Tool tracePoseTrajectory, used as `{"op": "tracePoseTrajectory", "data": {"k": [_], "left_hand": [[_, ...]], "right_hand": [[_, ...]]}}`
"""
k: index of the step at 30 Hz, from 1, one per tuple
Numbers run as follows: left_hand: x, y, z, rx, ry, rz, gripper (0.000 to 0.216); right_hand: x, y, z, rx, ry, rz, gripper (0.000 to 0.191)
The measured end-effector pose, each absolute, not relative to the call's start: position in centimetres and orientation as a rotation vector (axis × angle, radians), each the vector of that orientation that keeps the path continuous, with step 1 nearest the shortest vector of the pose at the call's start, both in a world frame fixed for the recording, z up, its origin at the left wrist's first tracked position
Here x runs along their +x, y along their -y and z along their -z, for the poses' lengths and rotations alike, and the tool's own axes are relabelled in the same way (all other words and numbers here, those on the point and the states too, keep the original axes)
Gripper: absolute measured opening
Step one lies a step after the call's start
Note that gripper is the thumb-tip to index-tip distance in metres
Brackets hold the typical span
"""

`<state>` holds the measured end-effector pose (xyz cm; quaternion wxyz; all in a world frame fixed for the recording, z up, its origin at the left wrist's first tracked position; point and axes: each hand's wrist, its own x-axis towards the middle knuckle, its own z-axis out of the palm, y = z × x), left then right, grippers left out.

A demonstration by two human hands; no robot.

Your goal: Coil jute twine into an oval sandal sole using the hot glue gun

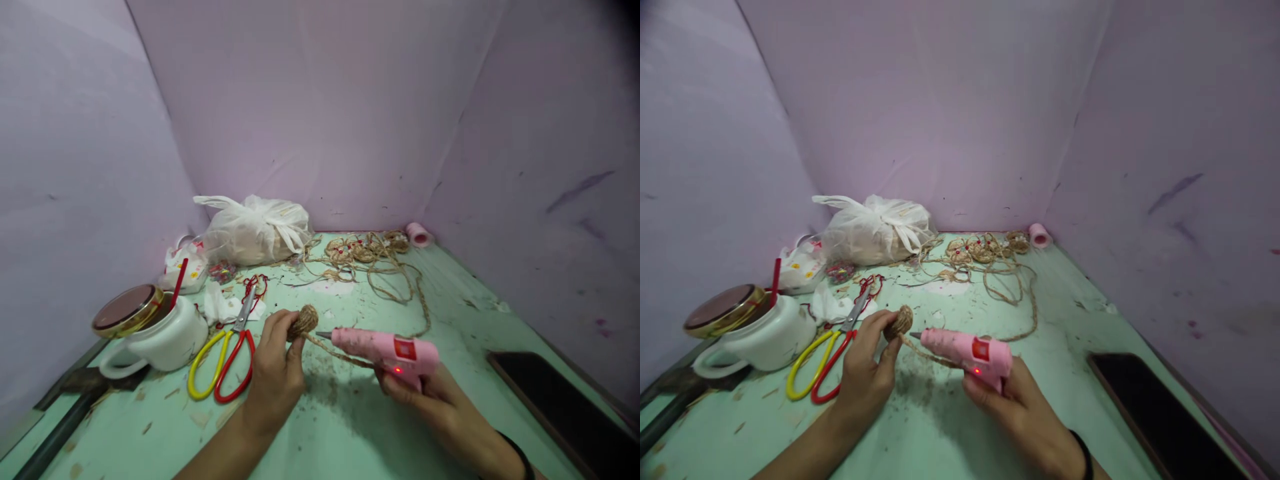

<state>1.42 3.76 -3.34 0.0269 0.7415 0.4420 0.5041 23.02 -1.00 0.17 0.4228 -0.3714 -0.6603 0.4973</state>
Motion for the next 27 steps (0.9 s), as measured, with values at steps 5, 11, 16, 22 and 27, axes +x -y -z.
{"op": "tracePoseTrajectory", "data": {"k": [5, 11, 16, 22, 27], "left_hand": [[1.29, -3.72, 3.51, 2.288, -1.34, -1.541, 0.028], [1.49, -3.65, 3.18, 2.18, -1.323, -1.465, 0.026], [1.66, -3.61, 2.96, 2.089, -1.309, -1.389, 0.025], [1.68, -3.61, 3.19, 2.094, -1.296, -1.408, 0.025], [1.69, -3.67, 3.2, 2.109, -1.302, -1.406, 0.024]], "right_hand": [[22.83, 1.24, 0.64, -1.0, 1.703, -1.128, 0.04], [22.75, 1.4, 0.88, -1.072, 1.753, -0.977, 0.035], [22.6, 1.57, 0.74, -1.082, 1.809, -0.89, 0.024], [22.64, 1.65, 0.88, -1.111, 1.794, -0.848, 0.021], [22.69, 1.7, 0.95, -1.111, 1.808, -0.814, 0.023]]}}
